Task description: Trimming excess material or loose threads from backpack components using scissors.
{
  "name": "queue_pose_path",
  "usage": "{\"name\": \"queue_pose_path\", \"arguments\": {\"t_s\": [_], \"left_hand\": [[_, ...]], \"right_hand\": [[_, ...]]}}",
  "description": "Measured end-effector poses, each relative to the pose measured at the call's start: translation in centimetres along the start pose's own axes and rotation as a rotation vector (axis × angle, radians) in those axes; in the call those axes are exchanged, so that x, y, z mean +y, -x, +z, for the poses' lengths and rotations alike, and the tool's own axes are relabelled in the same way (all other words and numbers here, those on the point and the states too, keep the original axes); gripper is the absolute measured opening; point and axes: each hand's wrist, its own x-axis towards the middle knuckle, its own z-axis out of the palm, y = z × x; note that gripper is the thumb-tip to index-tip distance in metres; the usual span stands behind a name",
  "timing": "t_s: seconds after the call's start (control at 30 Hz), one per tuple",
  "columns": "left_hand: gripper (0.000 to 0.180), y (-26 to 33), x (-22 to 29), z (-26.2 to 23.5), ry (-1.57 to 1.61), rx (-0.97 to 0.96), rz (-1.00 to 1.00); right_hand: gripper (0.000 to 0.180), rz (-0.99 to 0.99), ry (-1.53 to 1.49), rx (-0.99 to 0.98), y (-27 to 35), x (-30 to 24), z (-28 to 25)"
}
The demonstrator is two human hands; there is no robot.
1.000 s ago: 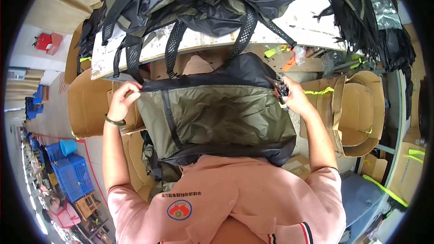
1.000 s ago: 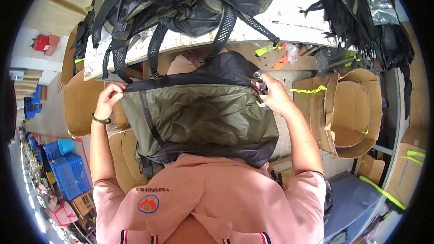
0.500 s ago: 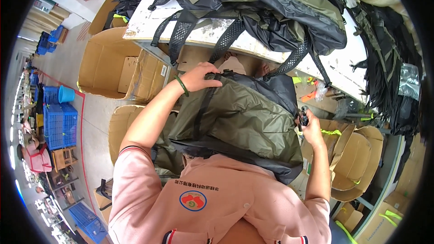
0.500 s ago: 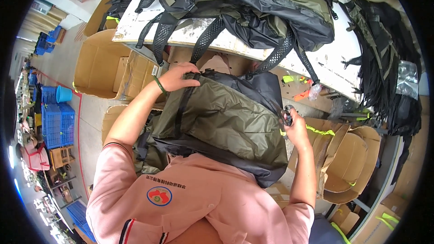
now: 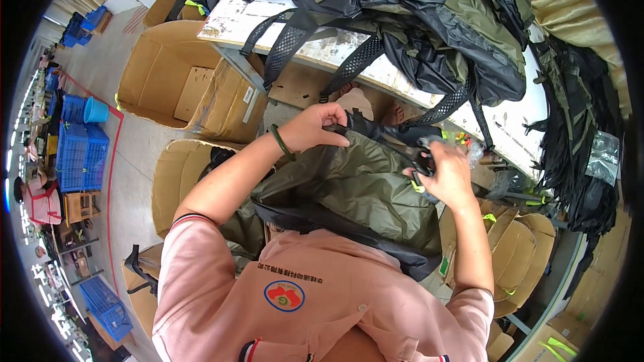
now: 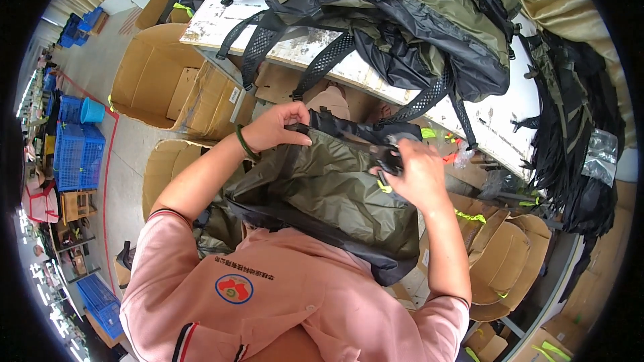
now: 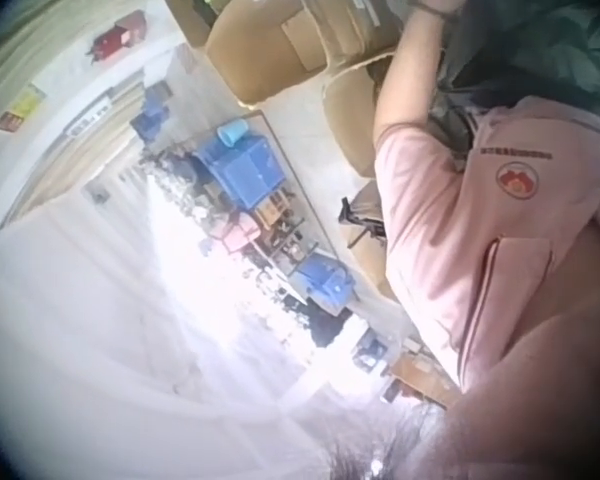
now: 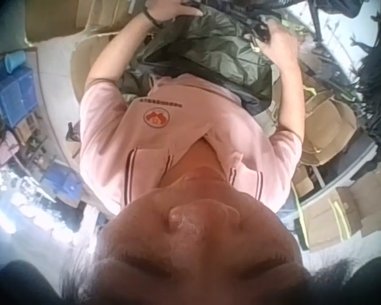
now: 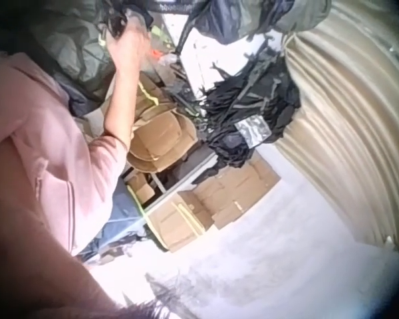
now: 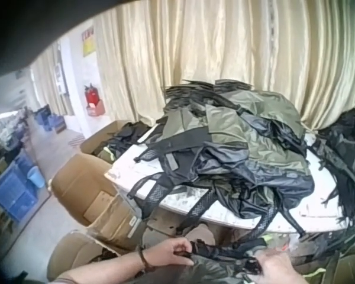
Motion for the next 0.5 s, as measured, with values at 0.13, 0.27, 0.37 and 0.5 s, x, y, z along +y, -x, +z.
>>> {"name": "queue_pose_path", "arguments": {"t_s": [0.13, 0.27, 0.37, 0.5], "left_hand": [[0.025, 0.2, 0.9, 1.0, 0.057, -0.022, -0.045], [0.025, 0.1, 0.5, 0.9, -0.030, -0.047, 0.020], [0.026, 0.1, 0.8, 1.0, -0.048, -0.110, -0.055], [0.025, -0.2, 1.0, 1.3, -0.094, -0.114, -0.026]], "right_hand": [[0.048, -0.164, 0.055, 0.010, -2.2, -2.4, -0.1], [0.046, -0.196, 0.049, -0.025, -2.8, -3.1, 0.0], [0.045, -0.189, 0.054, -0.044, -2.9, -3.2, -0.1], [0.046, -0.188, 0.067, -0.044, -2.6, -3.3, -0.1]]}}
